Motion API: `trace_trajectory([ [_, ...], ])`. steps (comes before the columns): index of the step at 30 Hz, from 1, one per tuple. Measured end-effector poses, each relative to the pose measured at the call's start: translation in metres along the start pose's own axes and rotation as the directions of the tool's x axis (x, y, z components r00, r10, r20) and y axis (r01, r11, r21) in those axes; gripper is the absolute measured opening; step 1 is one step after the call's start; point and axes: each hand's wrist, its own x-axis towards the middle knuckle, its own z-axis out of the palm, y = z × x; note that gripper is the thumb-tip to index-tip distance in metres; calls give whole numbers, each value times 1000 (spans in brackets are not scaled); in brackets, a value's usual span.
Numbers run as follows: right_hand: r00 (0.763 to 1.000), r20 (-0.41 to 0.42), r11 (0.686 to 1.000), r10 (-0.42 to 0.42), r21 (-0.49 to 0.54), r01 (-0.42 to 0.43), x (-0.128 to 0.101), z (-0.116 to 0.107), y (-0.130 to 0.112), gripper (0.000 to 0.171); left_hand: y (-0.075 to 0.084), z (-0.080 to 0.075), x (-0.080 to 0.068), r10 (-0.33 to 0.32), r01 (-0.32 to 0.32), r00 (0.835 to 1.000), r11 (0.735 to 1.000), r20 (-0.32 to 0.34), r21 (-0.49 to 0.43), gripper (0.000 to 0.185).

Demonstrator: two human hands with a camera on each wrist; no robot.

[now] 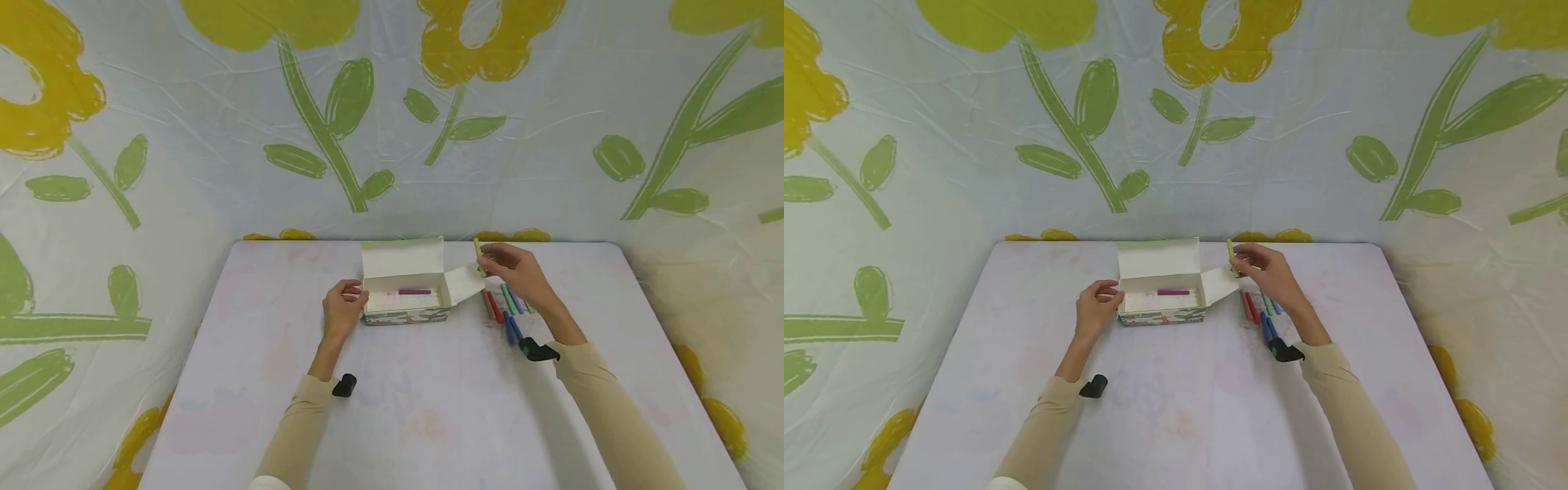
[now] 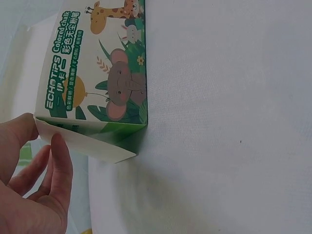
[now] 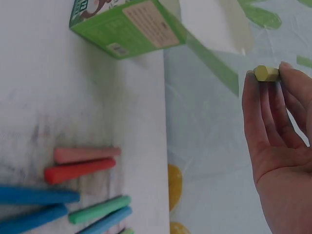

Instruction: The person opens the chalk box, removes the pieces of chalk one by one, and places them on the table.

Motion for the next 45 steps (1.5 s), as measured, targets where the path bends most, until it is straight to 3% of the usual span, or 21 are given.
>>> trace_trajectory([
  [5, 999, -32, 999, 35, 10, -34, -17, -13, 10, 38, -1, -1, 0, -11, 11, 1000, 1000, 2, 2, 24],
  [19, 987, -52, 975, 155, -154, -161, -65, -37, 52, 43, 1, 0, -2, -31, 31, 999, 1000, 10, -5, 23],
  [32, 973, 73, 954, 217, -226, -196, -103, -48, 72, 34, 1, 0, -2, -27, 27, 1000, 1000, 16, -14, 26],
  [38, 967, 110, 928, 231, -324, -185, -109, -47, 78, 26, 0, 0, -1, -28, 28, 1000, 1000, 14, -3, 25],
  [45, 966, 117, 916, 229, -361, -174, -112, -45, 80, 22, 1, 0, -1, -30, 30, 999, 999, 15, -10, 27],
])
